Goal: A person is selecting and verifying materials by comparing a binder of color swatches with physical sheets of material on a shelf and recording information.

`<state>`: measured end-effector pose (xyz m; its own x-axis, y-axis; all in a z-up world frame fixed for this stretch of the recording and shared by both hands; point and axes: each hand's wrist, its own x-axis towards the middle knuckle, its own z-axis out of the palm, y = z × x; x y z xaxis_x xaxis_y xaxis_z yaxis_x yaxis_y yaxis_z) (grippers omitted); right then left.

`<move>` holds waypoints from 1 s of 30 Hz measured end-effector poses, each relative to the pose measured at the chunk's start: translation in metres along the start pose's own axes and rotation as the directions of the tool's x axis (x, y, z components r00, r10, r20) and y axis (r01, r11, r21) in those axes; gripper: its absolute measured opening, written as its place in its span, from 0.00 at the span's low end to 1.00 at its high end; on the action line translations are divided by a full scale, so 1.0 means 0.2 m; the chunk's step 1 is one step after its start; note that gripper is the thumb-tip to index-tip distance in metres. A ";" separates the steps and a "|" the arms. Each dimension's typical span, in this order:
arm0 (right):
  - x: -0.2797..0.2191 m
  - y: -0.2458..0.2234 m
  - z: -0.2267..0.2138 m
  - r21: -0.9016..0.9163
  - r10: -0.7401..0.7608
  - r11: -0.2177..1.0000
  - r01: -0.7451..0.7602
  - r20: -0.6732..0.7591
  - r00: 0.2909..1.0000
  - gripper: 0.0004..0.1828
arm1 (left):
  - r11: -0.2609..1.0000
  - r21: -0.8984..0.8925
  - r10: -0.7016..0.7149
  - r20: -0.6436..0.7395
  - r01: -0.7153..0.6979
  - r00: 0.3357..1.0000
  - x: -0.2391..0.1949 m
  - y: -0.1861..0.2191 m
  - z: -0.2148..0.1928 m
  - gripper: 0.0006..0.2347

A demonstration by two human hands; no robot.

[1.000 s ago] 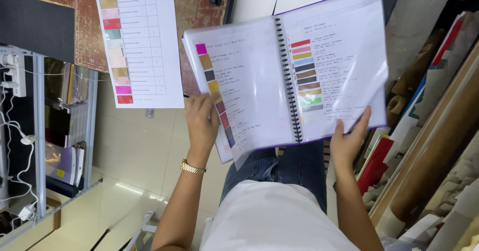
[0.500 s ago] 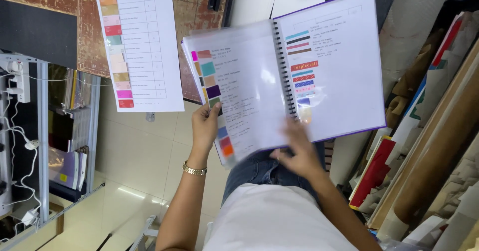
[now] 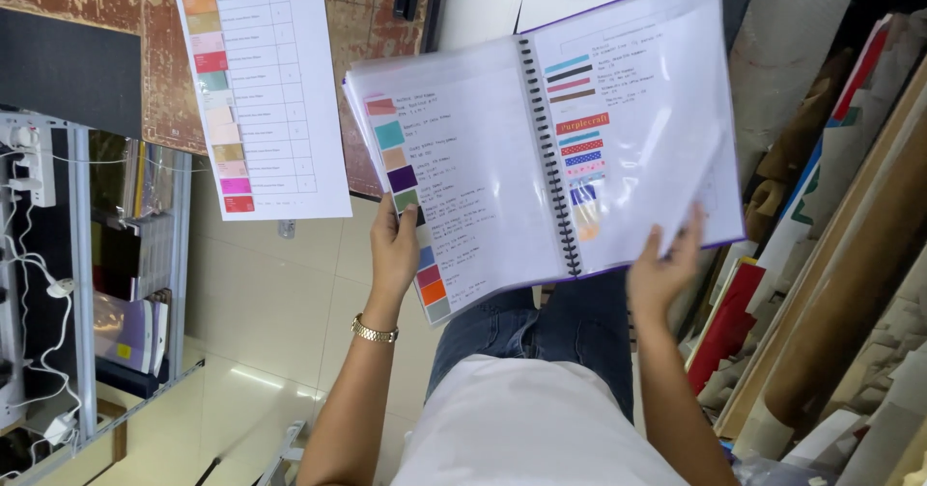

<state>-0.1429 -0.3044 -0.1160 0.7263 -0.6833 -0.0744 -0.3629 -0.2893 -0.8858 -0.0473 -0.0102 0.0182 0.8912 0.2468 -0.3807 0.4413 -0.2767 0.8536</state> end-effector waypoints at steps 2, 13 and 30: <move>-0.14 -0.04 0.07 -0.009 -0.345 0.937 0.348 0.118 0.931 0.23 | 1.000 0.000 0.004 -0.018 -0.004 1.000 -0.01 0.01 0.01 0.12; 0.11 0.02 -0.11 -0.136 -0.076 0.984 0.113 0.249 0.965 0.41 | 0.997 -0.010 0.073 -0.079 -0.074 0.994 0.03 -0.14 0.03 0.19; 0.13 -0.04 -0.07 -0.233 0.162 0.965 -0.118 0.183 0.970 0.46 | 0.989 0.145 0.059 -0.155 -0.036 0.986 0.13 -0.28 0.04 0.06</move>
